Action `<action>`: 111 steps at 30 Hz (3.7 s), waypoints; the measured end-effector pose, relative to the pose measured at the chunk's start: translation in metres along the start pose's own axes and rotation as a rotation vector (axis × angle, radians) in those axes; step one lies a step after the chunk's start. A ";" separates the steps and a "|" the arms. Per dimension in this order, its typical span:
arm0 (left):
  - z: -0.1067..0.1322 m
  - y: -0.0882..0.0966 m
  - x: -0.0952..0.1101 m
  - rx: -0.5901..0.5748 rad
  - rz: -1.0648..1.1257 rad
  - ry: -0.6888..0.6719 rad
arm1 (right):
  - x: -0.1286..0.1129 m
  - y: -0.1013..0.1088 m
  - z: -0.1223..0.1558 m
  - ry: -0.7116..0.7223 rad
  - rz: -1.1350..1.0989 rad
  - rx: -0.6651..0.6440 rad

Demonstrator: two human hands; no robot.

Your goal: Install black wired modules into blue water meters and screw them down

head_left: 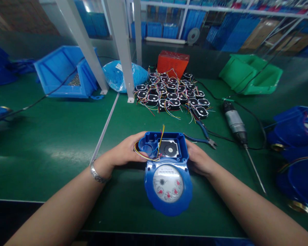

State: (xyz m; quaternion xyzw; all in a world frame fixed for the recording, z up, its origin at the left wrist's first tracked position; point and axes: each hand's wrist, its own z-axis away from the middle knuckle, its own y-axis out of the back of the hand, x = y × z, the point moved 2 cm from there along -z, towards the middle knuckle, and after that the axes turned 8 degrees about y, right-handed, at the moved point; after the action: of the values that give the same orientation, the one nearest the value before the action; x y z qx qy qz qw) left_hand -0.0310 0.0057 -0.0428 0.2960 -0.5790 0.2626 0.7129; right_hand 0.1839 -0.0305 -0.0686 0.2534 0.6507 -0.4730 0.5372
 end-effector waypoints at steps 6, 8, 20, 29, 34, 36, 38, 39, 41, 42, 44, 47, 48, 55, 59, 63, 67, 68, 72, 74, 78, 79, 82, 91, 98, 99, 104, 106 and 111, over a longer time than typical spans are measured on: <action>0.000 -0.001 -0.002 -0.003 0.006 0.004 | -0.001 0.000 0.000 0.000 -0.007 0.009; 0.000 -0.001 -0.002 -0.009 0.022 0.003 | -0.001 -0.001 0.000 -0.008 -0.012 0.011; 0.000 0.001 -0.004 -0.023 0.062 0.008 | 0.000 0.001 0.001 -0.022 -0.017 0.005; 0.001 0.000 -0.004 -0.025 0.068 0.005 | 0.000 0.000 0.002 -0.031 -0.018 0.006; 0.001 0.000 -0.002 -0.028 0.070 0.014 | 0.000 0.000 0.001 -0.035 -0.016 0.014; 0.000 0.000 -0.002 -0.025 0.062 0.015 | 0.000 0.000 0.001 -0.031 -0.010 0.013; 0.000 0.000 -0.003 -0.019 0.047 0.011 | 0.000 0.000 0.001 -0.029 0.001 0.010; 0.000 0.000 -0.003 -0.017 0.036 0.008 | 0.000 0.000 0.000 -0.029 0.007 0.010; 0.000 0.001 -0.003 -0.015 0.016 0.001 | 0.000 0.000 0.000 -0.028 0.018 0.009; 0.000 0.001 -0.004 -0.015 0.011 -0.002 | 0.000 0.000 0.000 -0.026 0.022 0.012; 0.000 0.002 -0.004 -0.016 0.009 -0.006 | 0.000 0.000 0.000 -0.022 0.021 0.015; 0.000 0.002 -0.004 -0.019 0.024 -0.005 | 0.000 0.000 0.000 -0.025 0.010 0.013; 0.000 0.001 -0.004 -0.018 0.030 -0.003 | 0.000 0.000 0.000 -0.027 0.009 0.012; 0.000 0.000 -0.004 -0.021 0.038 0.007 | -0.001 -0.001 0.000 -0.019 0.018 0.006; 0.000 0.002 -0.004 -0.016 0.036 0.017 | -0.001 -0.001 0.000 -0.016 0.022 0.000; 0.000 0.002 -0.003 -0.026 0.042 0.014 | -0.001 0.000 0.000 -0.021 0.017 0.001; 0.000 0.001 -0.003 -0.030 0.054 0.014 | -0.001 0.001 0.001 -0.015 0.026 0.016; 0.000 0.001 -0.003 -0.033 0.062 0.013 | -0.001 0.001 0.001 -0.017 0.028 0.017; 0.001 0.001 -0.004 -0.040 0.077 0.006 | -0.001 0.000 0.001 -0.032 0.017 0.009; 0.001 0.001 -0.005 -0.039 0.074 0.000 | -0.002 -0.001 0.001 -0.032 0.012 0.013; 0.001 0.001 -0.005 -0.036 0.064 -0.007 | -0.001 0.000 0.001 -0.037 -0.005 0.010; 0.001 0.001 -0.005 -0.035 0.062 -0.007 | 0.000 0.000 0.001 -0.037 -0.011 0.006; 0.000 0.000 -0.004 -0.032 0.063 -0.003 | 0.001 0.001 0.001 -0.036 -0.023 -0.003; 0.001 0.001 -0.004 -0.026 0.059 -0.003 | 0.000 0.000 0.001 -0.042 -0.029 0.017; 0.000 0.001 -0.004 -0.026 0.040 -0.006 | 0.001 0.000 0.001 -0.039 -0.037 0.009; 0.000 0.001 -0.003 -0.028 0.037 -0.011 | 0.001 0.000 0.001 -0.038 -0.037 0.007; 0.000 0.001 -0.003 -0.028 0.045 -0.014 | -0.001 -0.001 0.001 -0.028 -0.031 0.004; 0.000 0.001 -0.003 -0.026 0.047 -0.013 | -0.001 0.000 0.001 -0.025 -0.036 0.006; 0.000 0.001 -0.003 -0.027 0.047 -0.013 | 0.000 0.001 0.001 -0.033 -0.049 0.010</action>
State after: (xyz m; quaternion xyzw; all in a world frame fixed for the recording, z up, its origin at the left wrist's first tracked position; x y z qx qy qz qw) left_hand -0.0326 0.0067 -0.0461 0.2743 -0.5938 0.2696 0.7067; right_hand 0.1852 -0.0314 -0.0689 0.2321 0.6453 -0.4935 0.5349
